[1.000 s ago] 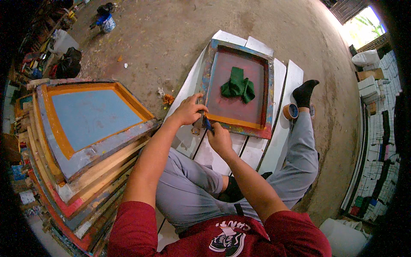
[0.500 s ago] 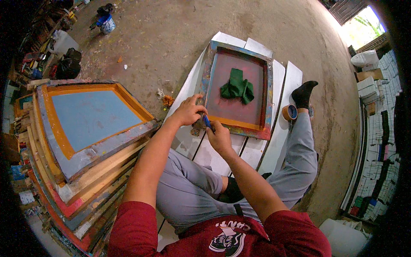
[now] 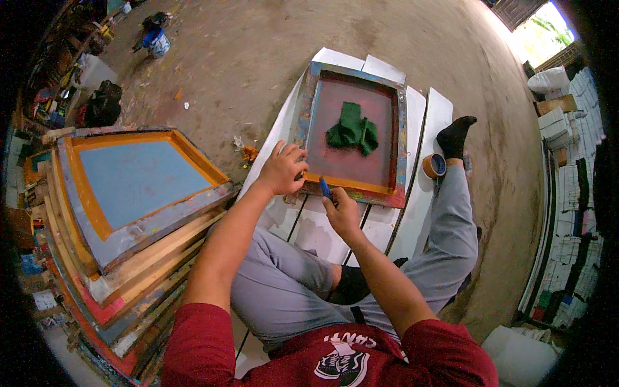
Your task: The person sits on the floor and wipes the surface of a wooden frame with a green cloth, then stacks it. They pick up another frame, wipe it, apply masking tape to the edges, and trim the tape with a utility knife.
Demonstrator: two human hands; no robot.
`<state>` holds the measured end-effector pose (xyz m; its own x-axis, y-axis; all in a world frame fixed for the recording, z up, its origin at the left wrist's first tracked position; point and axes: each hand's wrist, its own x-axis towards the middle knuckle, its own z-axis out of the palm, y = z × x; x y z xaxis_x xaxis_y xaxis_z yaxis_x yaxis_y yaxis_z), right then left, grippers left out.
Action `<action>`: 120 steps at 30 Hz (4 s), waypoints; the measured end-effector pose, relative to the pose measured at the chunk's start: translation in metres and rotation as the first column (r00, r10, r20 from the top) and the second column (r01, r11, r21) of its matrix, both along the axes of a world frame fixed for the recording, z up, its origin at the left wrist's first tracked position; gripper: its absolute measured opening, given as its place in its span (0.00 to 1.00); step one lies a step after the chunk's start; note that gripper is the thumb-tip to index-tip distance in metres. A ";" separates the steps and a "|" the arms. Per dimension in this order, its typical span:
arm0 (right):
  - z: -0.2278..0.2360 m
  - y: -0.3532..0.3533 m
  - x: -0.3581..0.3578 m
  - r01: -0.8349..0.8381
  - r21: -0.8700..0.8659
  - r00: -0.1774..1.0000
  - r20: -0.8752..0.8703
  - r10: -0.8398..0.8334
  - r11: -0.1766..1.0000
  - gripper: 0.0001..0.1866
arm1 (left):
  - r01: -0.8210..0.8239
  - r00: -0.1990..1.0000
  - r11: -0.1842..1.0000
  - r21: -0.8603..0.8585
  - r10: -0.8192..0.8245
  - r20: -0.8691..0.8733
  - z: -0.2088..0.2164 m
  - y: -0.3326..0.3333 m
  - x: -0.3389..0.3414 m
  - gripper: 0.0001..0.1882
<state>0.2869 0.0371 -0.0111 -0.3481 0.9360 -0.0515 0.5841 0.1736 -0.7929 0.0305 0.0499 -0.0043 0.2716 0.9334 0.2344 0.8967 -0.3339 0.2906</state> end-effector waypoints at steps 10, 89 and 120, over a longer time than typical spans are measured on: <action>0.005 -0.008 -0.019 -0.128 -0.132 0.983 0.114 0.143 0.983 0.19 | -0.026 0.990 0.999 0.028 0.030 -0.140 0.001 -0.003 0.007 0.15; 0.040 0.067 0.039 -0.739 0.250 0.658 0.464 0.593 0.625 0.11 | 0.264 0.964 0.958 -0.108 -0.261 0.047 0.020 -0.005 -0.021 0.12; -0.011 0.018 0.083 -0.593 0.080 0.745 0.432 0.508 0.801 0.11 | -0.389 -0.038 0.556 -0.734 0.787 0.616 -0.064 -0.022 -0.045 0.13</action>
